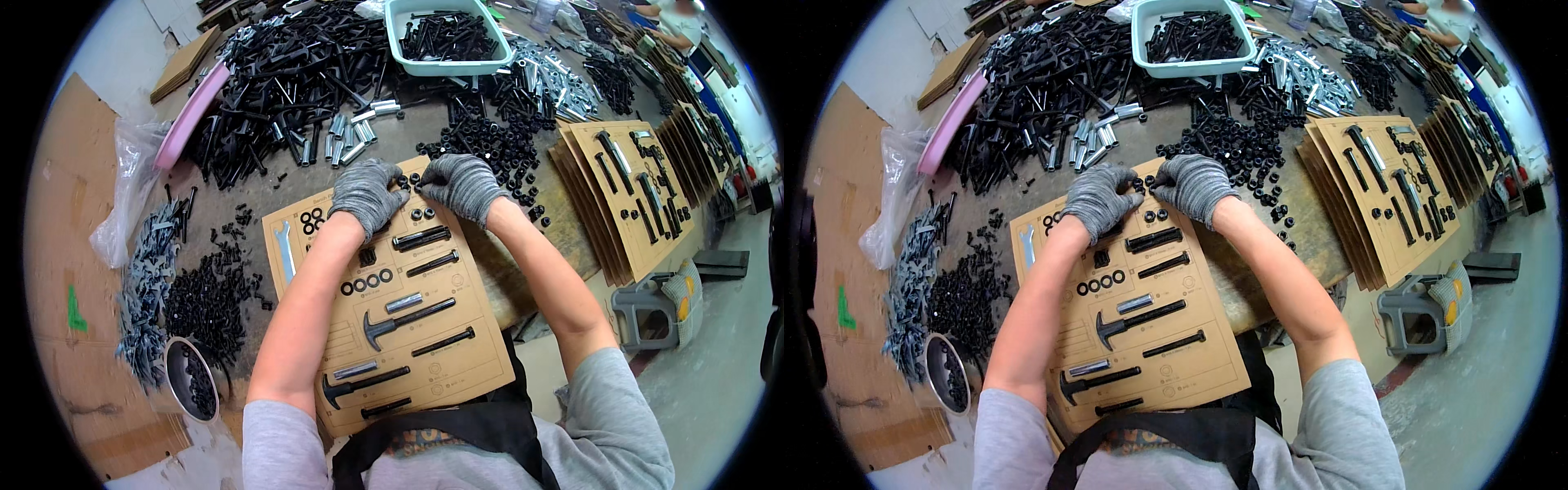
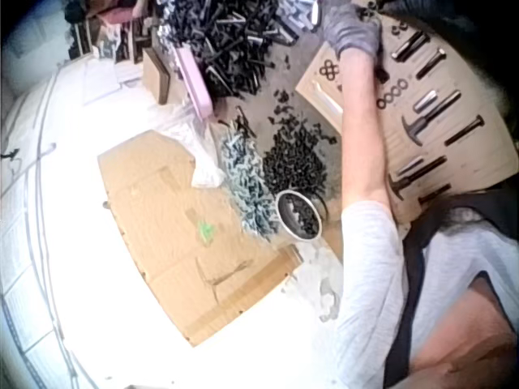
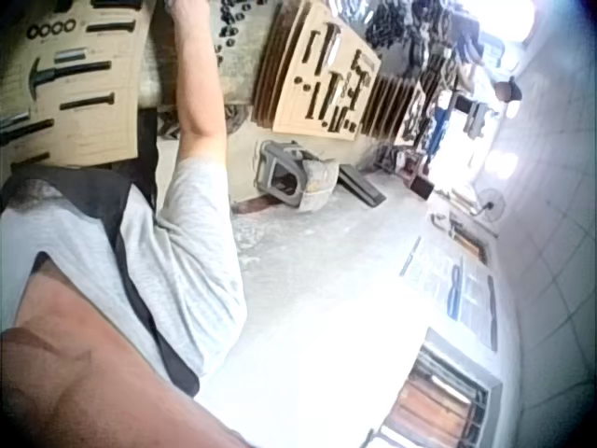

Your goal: The person sorts and arranges various metal hardware items, including bolts, nuts, washers, and hammers, onto a cardboard template. They pick items from piles on the table and place them into designated spots on the board, repeating the process to fill multiple templates.

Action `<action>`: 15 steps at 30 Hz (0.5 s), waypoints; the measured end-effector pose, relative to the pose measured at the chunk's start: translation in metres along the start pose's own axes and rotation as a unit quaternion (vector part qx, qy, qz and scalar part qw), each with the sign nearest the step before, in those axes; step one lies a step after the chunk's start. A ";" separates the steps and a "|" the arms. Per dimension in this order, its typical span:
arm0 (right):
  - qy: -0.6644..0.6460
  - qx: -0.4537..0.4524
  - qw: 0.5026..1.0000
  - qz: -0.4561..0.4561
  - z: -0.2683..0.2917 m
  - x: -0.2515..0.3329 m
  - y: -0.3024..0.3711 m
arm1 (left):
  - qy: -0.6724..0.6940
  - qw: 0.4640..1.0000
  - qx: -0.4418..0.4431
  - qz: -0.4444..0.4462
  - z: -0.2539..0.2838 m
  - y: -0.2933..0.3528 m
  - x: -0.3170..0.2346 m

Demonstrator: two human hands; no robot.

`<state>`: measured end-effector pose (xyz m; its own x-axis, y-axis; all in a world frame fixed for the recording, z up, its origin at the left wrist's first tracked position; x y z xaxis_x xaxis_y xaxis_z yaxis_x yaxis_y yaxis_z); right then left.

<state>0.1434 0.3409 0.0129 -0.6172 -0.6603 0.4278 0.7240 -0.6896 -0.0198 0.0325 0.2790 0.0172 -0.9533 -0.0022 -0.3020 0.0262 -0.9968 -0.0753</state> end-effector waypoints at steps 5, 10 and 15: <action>-0.013 -0.005 1.000 -0.024 -0.004 -0.005 0.001 | 0.011 1.000 0.022 -0.002 -0.004 -0.004 -0.001; -0.099 -0.023 0.995 -0.001 0.011 -0.008 0.021 | 0.021 0.998 -0.050 -0.029 0.015 0.014 -0.009; 0.011 0.054 0.998 0.023 0.004 0.010 0.038 | 0.018 0.997 0.023 -0.069 0.010 0.029 -0.035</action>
Point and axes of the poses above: each hand's wrist, its own y-axis away from the middle knuckle, its own z-axis out of the back of the hand, x = y × z, the point moved 9 cm from there along -y, towards the middle knuckle, and after that the axes turned 5 degrees about -z, right-handed, at the moved point
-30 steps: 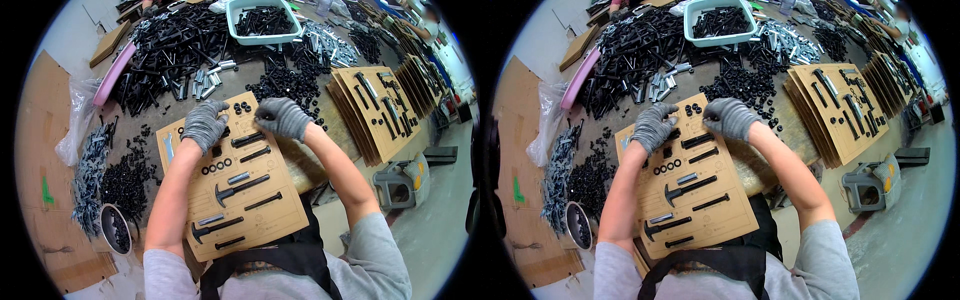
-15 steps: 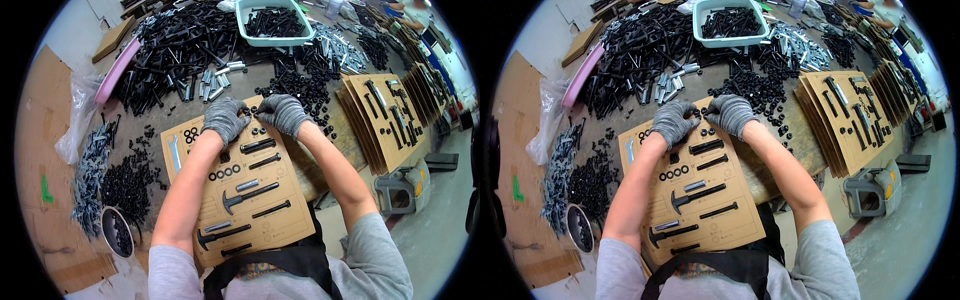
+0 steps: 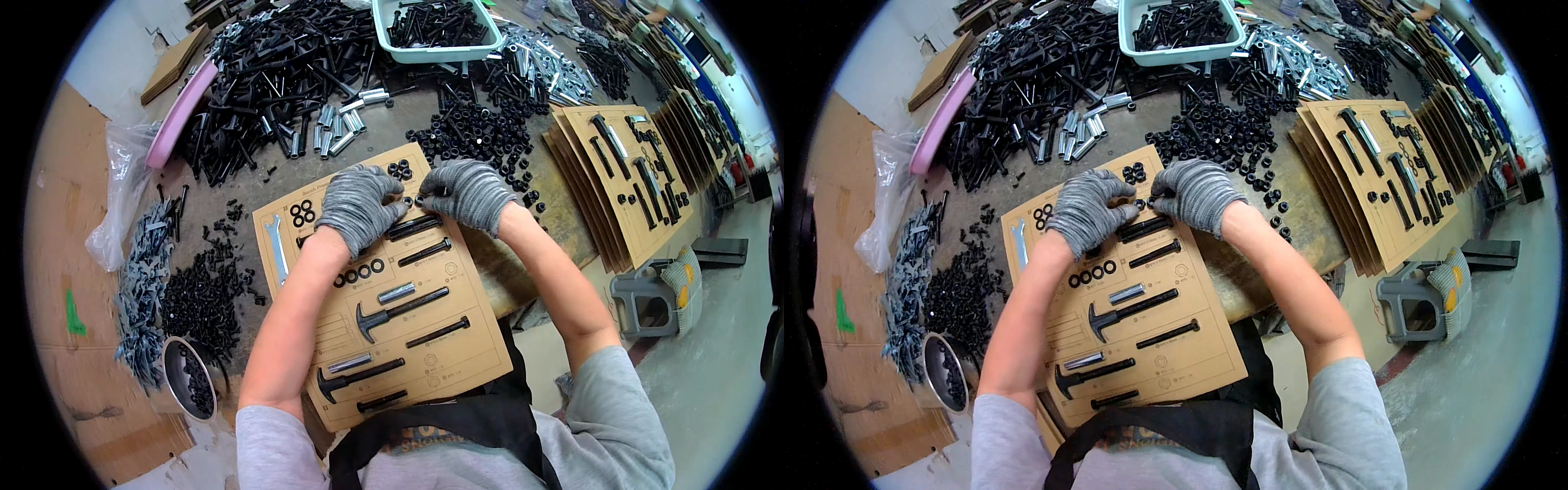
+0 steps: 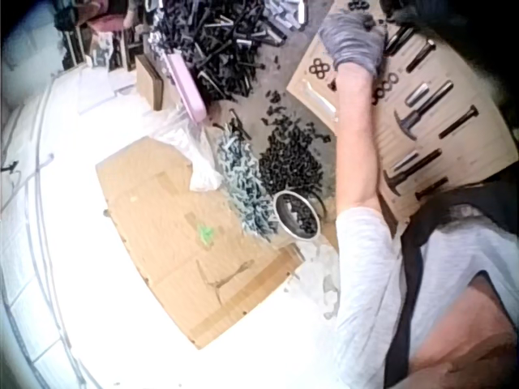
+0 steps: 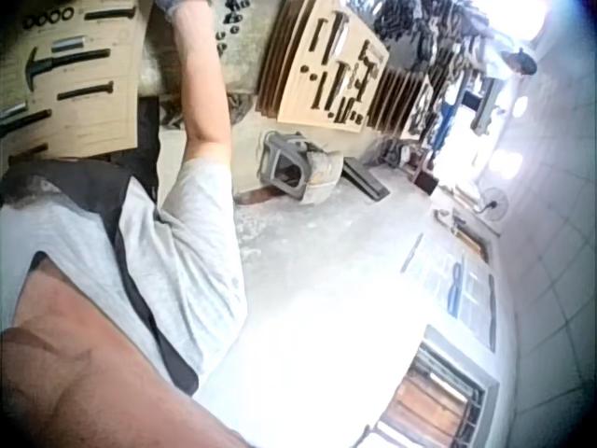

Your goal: The person sorts and arranges various metal hardware items, including bolts, nuts, washers, and hammers, onto a cardboard template. They pick items from piles on the table and place them into designated spots on the board, repeating the process to fill multiple templates.

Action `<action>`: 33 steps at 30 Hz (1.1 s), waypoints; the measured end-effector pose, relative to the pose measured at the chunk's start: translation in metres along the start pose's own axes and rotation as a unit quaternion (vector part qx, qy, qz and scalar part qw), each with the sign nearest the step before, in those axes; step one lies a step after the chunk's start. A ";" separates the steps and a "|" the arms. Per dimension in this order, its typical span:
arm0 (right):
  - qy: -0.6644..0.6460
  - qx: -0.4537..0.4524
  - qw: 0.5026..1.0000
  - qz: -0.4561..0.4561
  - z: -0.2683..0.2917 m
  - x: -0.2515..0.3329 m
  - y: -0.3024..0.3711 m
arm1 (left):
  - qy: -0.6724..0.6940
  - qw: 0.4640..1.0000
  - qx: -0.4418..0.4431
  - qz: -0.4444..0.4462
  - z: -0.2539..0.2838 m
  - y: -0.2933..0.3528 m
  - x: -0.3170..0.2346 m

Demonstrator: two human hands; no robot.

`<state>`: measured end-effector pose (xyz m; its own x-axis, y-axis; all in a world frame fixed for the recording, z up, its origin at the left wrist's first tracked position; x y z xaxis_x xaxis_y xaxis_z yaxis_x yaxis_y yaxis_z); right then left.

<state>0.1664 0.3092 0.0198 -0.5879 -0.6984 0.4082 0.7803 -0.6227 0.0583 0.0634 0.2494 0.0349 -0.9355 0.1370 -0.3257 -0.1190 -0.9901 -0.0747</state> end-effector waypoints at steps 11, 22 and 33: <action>-0.143 -0.203 0.968 -0.046 0.052 -0.072 0.062 | -0.010 0.995 -0.098 0.016 0.018 0.021 -0.005; -0.133 -0.167 0.948 -0.235 0.036 -0.148 0.192 | 0.092 0.959 -0.239 0.121 0.047 0.165 0.051; -0.077 -0.161 0.944 -0.276 0.030 -0.140 0.171 | 0.174 0.870 -0.329 0.323 0.020 0.323 0.103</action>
Point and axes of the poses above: each hand's wrist, its own y-axis away from the middle knuckle, its own z-axis out of the back of the hand, x = y × z, the point moved 9 cm from there along -y, towards the middle knuckle, and after that the axes turned 5 degrees about -z, right-handed, at the moved point
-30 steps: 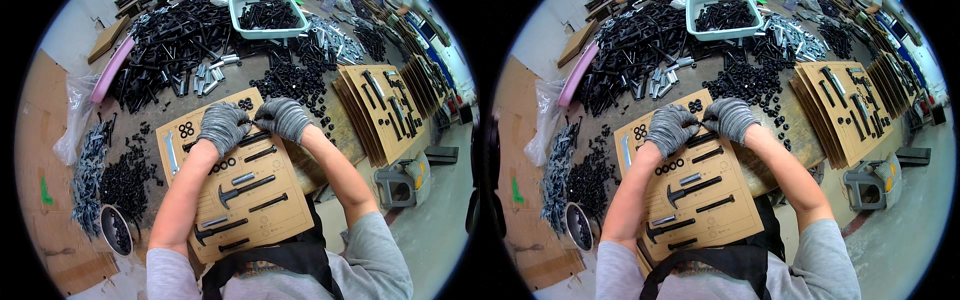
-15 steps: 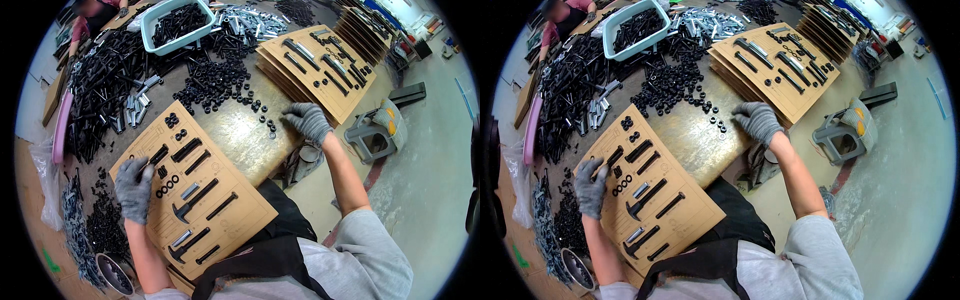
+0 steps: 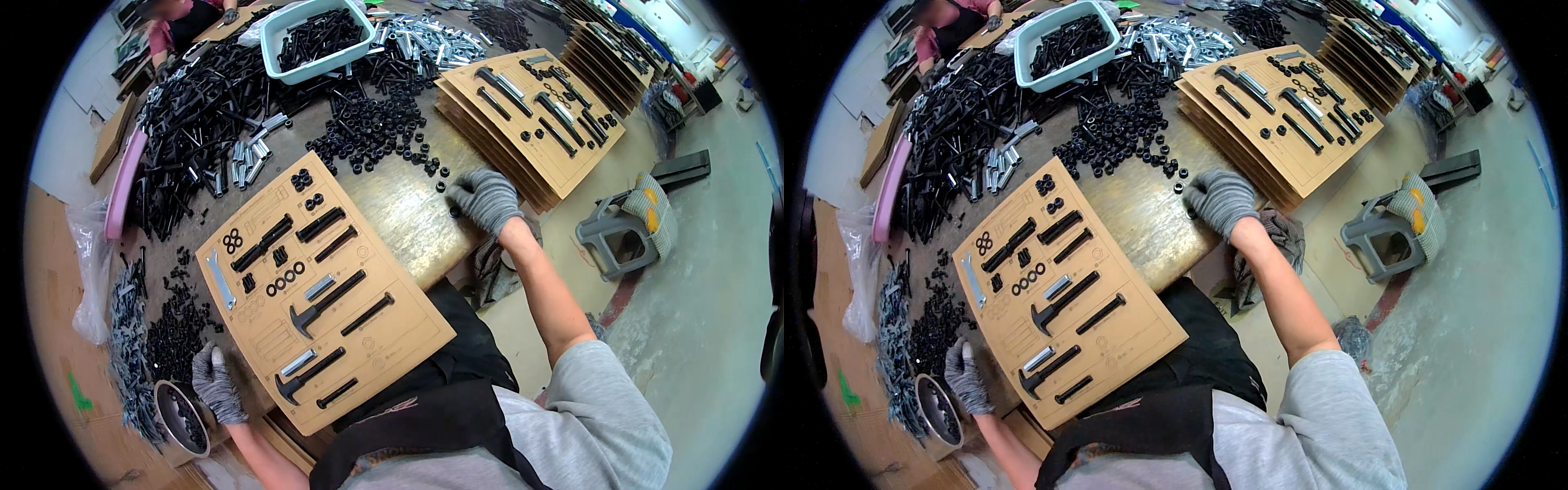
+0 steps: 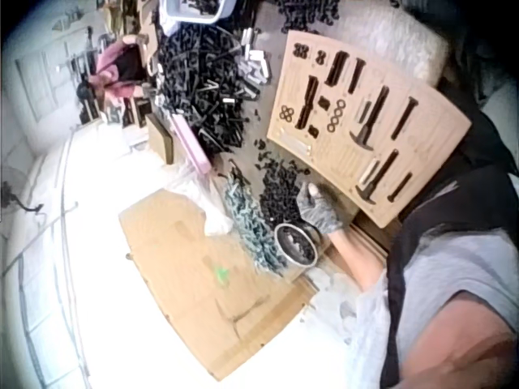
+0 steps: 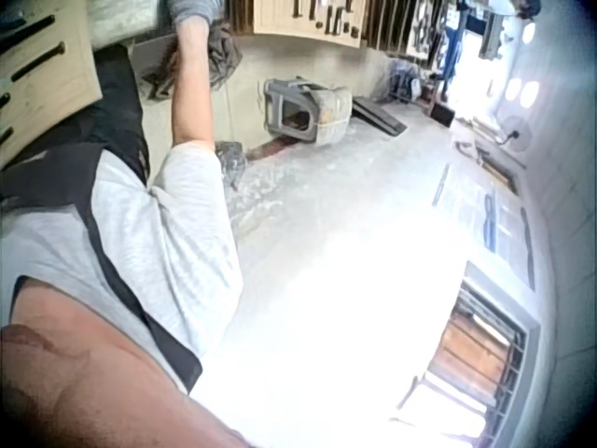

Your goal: The person sorts and arranges various metal hardware items, including bolts, nuts, washers, and hammers, onto a cardboard template. They pick items from piles on the table and place them into designated spots on the board, repeating the process to fill multiple templates.

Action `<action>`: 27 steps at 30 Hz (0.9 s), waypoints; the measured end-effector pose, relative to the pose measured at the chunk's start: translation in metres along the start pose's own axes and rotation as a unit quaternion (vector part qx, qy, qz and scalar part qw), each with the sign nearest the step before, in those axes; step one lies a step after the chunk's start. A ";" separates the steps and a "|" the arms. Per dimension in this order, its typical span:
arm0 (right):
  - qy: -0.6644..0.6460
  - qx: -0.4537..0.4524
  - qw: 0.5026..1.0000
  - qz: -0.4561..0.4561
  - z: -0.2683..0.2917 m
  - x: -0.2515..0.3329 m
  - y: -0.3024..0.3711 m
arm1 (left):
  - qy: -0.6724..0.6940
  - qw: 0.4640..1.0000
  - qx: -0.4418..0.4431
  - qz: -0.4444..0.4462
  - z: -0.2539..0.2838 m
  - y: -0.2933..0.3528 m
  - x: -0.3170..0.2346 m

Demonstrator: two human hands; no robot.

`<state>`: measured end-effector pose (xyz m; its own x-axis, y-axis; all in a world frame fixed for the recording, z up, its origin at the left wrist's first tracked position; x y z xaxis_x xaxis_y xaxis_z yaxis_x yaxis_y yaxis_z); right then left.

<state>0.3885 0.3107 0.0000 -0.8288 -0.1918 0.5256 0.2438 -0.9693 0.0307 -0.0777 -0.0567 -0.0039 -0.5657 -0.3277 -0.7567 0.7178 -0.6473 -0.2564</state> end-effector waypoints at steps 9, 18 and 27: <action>0.115 -0.027 0.988 0.099 -0.007 0.014 0.011 | 0.009 0.998 -0.057 -0.005 0.016 0.033 0.043; -0.146 0.145 0.963 0.176 -0.045 0.129 0.046 | -0.046 0.994 -0.086 -0.056 0.012 0.045 0.034; 0.064 0.092 0.963 0.245 -0.076 0.158 0.064 | -0.079 0.991 -0.083 -0.065 0.009 0.046 0.030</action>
Point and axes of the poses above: each hand's wrist, its own y-axis away from the middle knuckle, its own z-axis out of the back of the hand, x = y × z, the point moved 9 cm from there along -y, towards the middle knuckle, and after that the axes turned 5 degrees about -z, right-handed, at the moved point
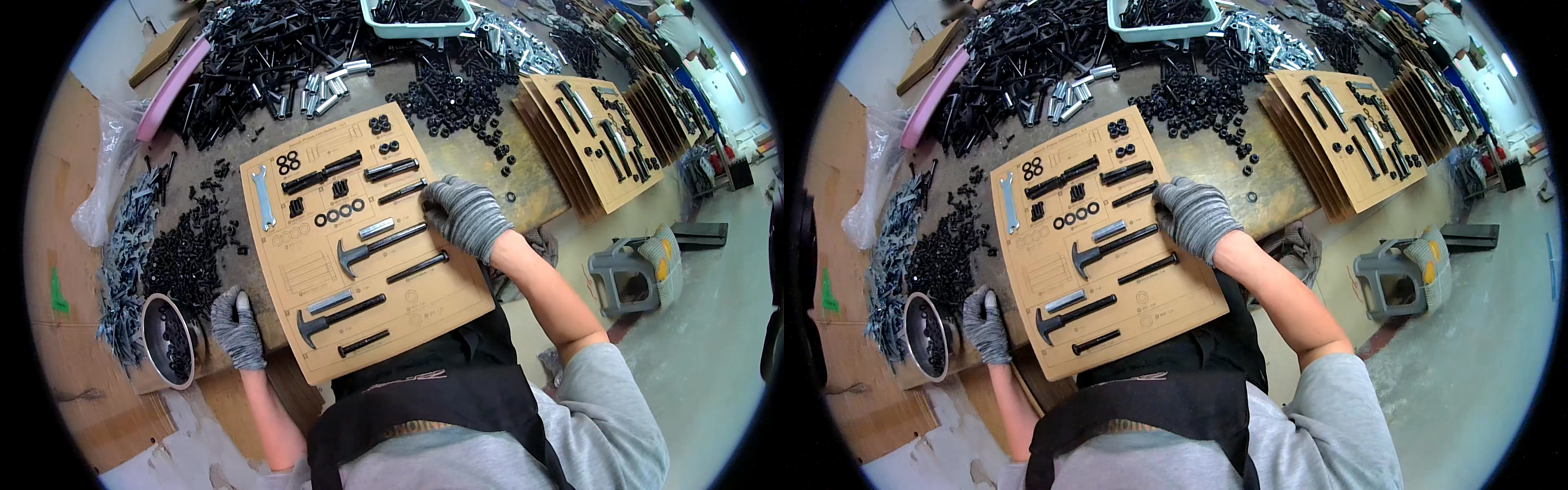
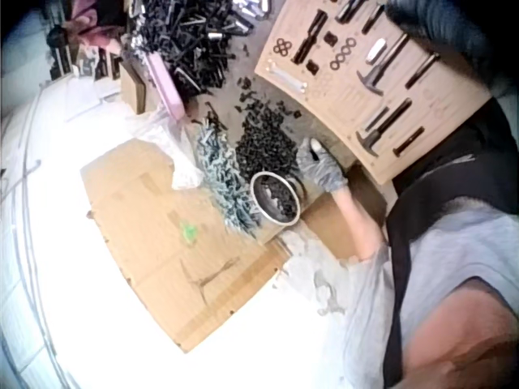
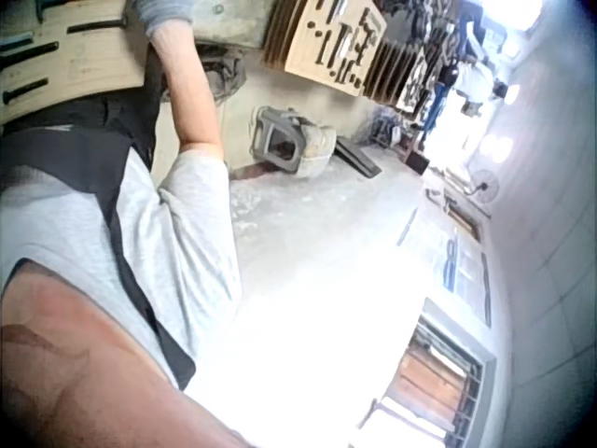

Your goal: The person sorts and arranges various metal hardware items, including bolts, nuts, washers, and hammers, onto a cardboard template. They pick items from piles on the table and place them into designated spots on the board, repeating the process to fill multiple templates.

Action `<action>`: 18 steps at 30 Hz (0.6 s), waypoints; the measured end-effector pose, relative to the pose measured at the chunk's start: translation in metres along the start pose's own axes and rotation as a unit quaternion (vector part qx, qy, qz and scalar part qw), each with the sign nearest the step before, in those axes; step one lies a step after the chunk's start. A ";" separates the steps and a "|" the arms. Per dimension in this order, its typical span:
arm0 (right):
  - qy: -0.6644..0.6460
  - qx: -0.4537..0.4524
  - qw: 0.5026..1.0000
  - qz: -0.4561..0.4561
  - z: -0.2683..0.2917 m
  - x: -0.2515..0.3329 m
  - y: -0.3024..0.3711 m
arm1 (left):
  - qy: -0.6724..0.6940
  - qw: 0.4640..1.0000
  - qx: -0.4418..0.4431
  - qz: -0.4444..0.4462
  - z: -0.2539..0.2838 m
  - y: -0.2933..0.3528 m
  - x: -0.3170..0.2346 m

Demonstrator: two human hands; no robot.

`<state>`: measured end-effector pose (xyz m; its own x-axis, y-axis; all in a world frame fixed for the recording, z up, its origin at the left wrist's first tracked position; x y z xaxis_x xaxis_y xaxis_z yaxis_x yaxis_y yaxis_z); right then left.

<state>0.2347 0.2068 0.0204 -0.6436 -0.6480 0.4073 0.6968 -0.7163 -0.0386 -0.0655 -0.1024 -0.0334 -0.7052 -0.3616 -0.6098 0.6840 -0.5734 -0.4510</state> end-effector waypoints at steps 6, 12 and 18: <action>-0.243 0.030 0.967 -0.065 0.014 0.010 0.028 | -0.025 1.000 0.012 0.001 0.004 0.004 0.003; -0.090 0.047 0.983 0.150 -0.021 0.076 0.099 | -0.055 0.996 0.052 -0.040 -0.009 -0.008 -0.021; -0.092 -0.132 0.986 0.045 0.052 -0.013 0.048 | -0.055 0.998 0.013 -0.018 0.007 0.002 0.002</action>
<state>0.2928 0.1941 0.0605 -0.4984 -0.6710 0.5490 0.6261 -0.7166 -0.3075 -0.0666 -0.1093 -0.0307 -0.7467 -0.4180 -0.5175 0.6536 -0.6058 -0.4537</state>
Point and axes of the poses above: each hand's wrist, its own y-axis away from the middle knuckle, its own z-axis out of the back of the hand, x = y × z, the point moved 9 cm from there along -y, towards the middle knuckle, and after that the axes turned 5 degrees about -z, right-handed, at the moved point
